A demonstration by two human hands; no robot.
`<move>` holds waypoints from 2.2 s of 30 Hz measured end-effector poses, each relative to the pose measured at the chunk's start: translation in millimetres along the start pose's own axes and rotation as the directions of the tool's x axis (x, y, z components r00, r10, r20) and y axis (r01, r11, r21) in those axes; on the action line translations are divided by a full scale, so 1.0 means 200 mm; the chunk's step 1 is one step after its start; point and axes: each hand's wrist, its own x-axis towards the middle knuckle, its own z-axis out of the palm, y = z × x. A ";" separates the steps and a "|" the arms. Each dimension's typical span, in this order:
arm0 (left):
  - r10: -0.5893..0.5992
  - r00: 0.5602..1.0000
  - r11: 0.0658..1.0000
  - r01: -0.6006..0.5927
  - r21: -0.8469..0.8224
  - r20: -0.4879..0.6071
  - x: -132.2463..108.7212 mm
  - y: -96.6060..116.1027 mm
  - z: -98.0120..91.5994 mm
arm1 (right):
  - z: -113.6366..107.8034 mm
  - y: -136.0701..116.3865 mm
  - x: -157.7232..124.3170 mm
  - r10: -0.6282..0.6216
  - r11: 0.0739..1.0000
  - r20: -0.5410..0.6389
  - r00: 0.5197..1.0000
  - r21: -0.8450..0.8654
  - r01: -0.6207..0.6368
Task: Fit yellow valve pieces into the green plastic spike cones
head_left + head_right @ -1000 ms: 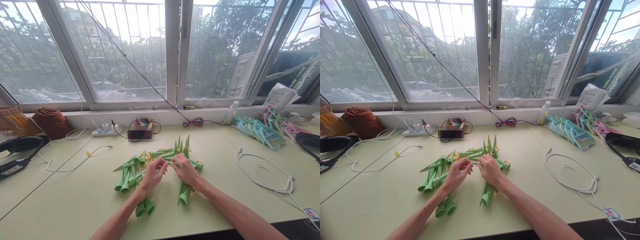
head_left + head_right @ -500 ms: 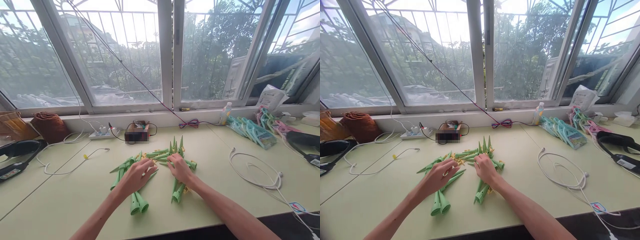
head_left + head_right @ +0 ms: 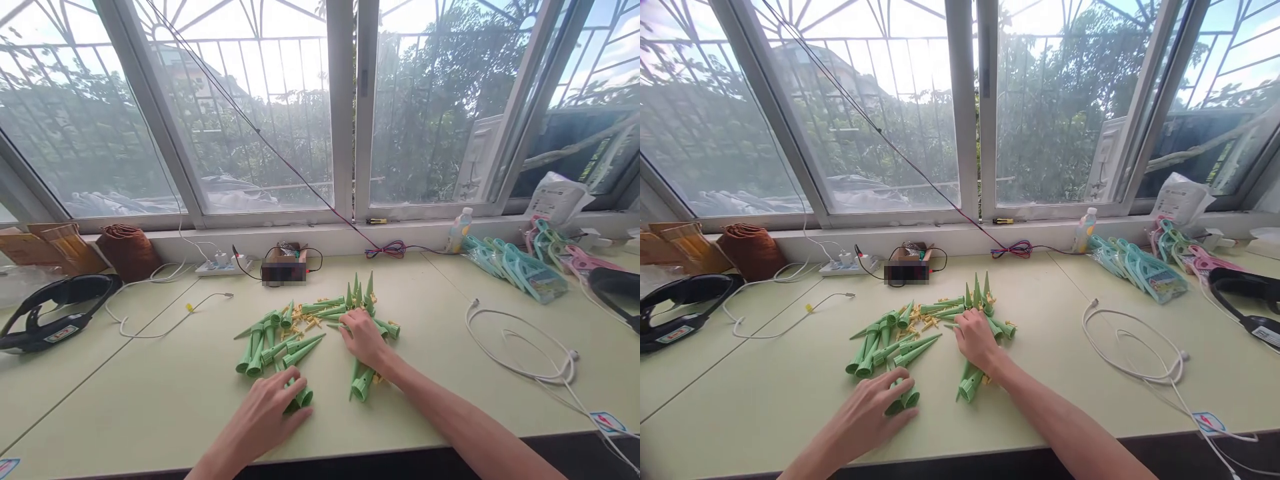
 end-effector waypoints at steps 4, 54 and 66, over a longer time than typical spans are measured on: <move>-0.046 0.999 0.999 0.047 0.012 -0.006 0.09 0.02 0.05 | 0.00 -0.01 0.00 0.004 0.999 -0.016 1.000 -0.032 -0.005; -0.069 0.977 0.962 0.012 -0.274 -0.199 0.69 -0.06 0.10 | -0.05 0.02 -0.01 -0.025 0.954 -0.436 0.899 0.258 0.152; 0.106 0.983 0.954 -0.144 -0.263 -0.150 0.59 -0.07 0.11 | -0.20 0.00 0.03 -0.294 0.948 -0.095 0.951 0.100 0.303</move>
